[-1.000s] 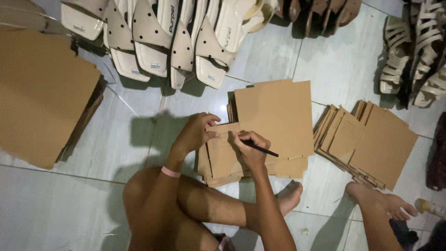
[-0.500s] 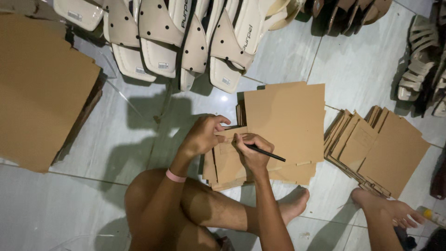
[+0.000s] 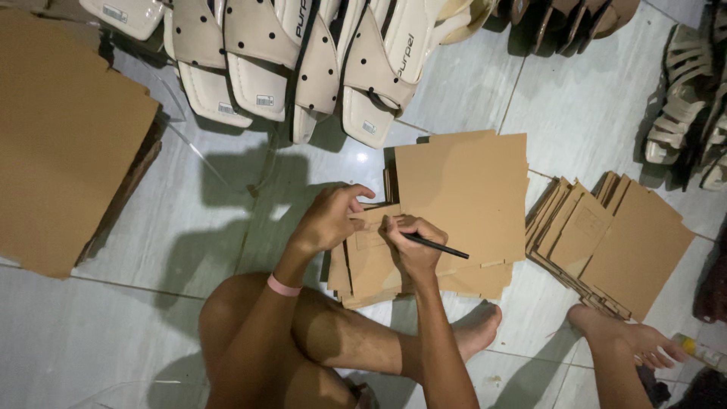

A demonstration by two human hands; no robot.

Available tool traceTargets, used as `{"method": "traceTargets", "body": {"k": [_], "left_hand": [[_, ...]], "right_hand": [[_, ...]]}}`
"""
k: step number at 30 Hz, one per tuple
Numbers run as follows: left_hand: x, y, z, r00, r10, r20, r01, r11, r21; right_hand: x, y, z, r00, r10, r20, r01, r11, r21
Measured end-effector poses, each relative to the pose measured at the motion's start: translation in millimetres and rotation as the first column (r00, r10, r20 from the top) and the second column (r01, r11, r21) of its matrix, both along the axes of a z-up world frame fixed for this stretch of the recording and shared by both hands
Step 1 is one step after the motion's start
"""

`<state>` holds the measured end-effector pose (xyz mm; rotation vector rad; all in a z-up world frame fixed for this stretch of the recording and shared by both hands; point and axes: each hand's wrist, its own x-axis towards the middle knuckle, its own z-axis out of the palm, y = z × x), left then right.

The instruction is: The person sits on the floor and uses a pen to mark rectangular outlines on a stack of flat cardboard pieces. They repeatedly mark a piece, then move it to a separate pile, continuing the process with the remaining stack.

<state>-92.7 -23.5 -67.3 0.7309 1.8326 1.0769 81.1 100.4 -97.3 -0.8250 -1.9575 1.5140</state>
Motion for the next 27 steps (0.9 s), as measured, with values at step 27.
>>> {"method": "traceTargets", "body": {"k": [27], "left_hand": [[-1, 2, -15, 1.000, -0.006, 0.001, 0.006, 0.998, 0.067]], "right_hand": [[1, -2, 18, 0.989, 0.145, 0.043, -0.150, 0.974, 0.170]]}}
